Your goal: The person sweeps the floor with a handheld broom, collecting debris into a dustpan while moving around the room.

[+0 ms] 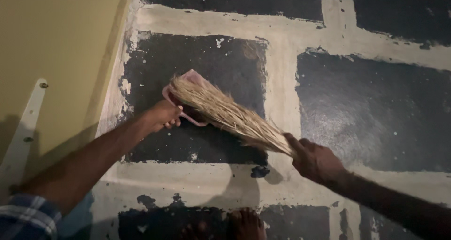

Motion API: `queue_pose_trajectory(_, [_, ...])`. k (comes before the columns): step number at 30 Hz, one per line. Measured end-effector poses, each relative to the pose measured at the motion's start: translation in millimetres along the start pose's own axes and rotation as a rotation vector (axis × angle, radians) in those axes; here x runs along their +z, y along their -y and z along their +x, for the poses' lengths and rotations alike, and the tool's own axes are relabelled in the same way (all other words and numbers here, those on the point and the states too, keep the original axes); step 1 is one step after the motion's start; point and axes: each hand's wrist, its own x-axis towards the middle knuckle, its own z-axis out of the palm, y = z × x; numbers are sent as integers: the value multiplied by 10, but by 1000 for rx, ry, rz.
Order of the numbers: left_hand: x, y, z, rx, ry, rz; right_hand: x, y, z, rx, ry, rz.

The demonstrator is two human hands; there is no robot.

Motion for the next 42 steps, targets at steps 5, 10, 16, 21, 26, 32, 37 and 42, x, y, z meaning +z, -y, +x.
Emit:
queue_pose_trajectory(5, [-82, -2, -170, 62, 28, 33, -374, 225, -225, -42, -96, 120])
queue_pose_trajectory(10, [-278, 106, -379, 101, 106, 45, -366, -125, -56, 533, -82, 64])
queue_pose_trajectory(16, [-415, 190, -541, -114, 116, 212, -194, -986, 195, 442, -386, -185])
queue_pose_trajectory(21, [-348, 178, -306, -165, 125, 122, -72, -950, 264, 387, -51, -83])
queue_pose_trajectory(26, [-198, 53, -89, -64, 100, 57, 120, -318, 22, 549, 157, 362])
queue_pose_trajectory(32, [-34, 90, 87, -64, 65, 110, 160, 164, -366, -45, 84, 81])
queue_pose_trajectory(37, [-30, 153, -141, 6, 87, 27, 30, 429, -522, 71, 200, 449])
queue_pose_trajectory(42, [-66, 103, -490, 80, 47, -27, -153, 385, -335, 210, 227, 266])
